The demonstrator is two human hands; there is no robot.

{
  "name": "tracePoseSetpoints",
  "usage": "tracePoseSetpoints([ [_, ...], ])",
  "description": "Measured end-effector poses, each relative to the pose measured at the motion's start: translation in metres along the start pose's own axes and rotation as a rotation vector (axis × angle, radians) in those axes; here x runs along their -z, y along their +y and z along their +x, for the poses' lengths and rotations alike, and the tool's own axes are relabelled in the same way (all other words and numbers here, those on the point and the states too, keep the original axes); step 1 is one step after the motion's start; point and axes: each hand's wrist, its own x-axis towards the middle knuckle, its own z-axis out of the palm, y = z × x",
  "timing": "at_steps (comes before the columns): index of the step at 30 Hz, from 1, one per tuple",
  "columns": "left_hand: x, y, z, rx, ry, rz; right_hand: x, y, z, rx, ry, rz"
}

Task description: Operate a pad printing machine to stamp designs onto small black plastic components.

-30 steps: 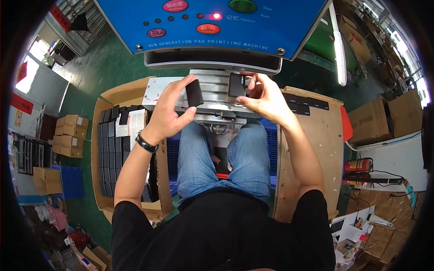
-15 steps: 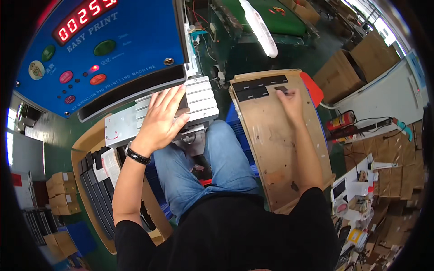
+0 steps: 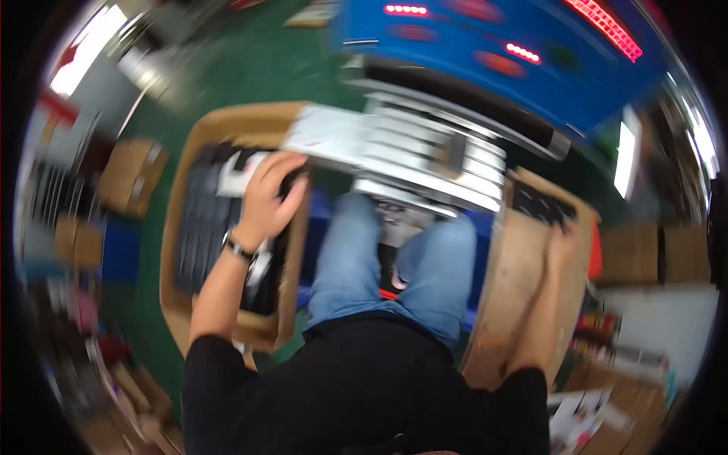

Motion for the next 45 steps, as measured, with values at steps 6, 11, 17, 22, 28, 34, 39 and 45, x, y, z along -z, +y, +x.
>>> tracePoseSetpoints([
  [6, 0.074, -0.125, -0.033, 0.24, -0.058, 0.304, 0.066, 0.022, 0.058, 0.916, 0.687, -1.02],
  [11, 0.074, -0.165, -0.037, 0.22, -0.256, 0.57, 0.059, 0.014, 0.039, 0.802, 0.75, -0.939],
  [17, 0.069, -0.202, -0.019, -0.048, -0.353, 0.668, 0.075, 0.018, 0.004, 0.682, 0.751, -0.695],
  [22, 0.087, -0.162, -0.017, -0.067, -0.305, 0.655, 0.006, 0.008, -0.033, 0.793, 0.677, -0.613],
  [28, 0.083, -0.121, -0.022, 0.135, -0.036, 0.149, -0.154, -0.018, -0.111, 0.985, 0.246, -0.541],
  [34, 0.067, -0.077, -0.016, 0.186, 0.041, -0.147, -0.246, -0.002, -0.114, 0.848, -0.223, -0.447],
  [39, 0.046, -0.045, 0.006, 0.057, 0.037, -0.235, -0.259, -0.012, -0.091, 0.847, -0.295, -0.422],
  [45, 0.002, 0.003, 0.052, 0.0, -0.022, -0.328, -0.282, -0.048, -0.088, 0.634, -0.392, -0.636],
])
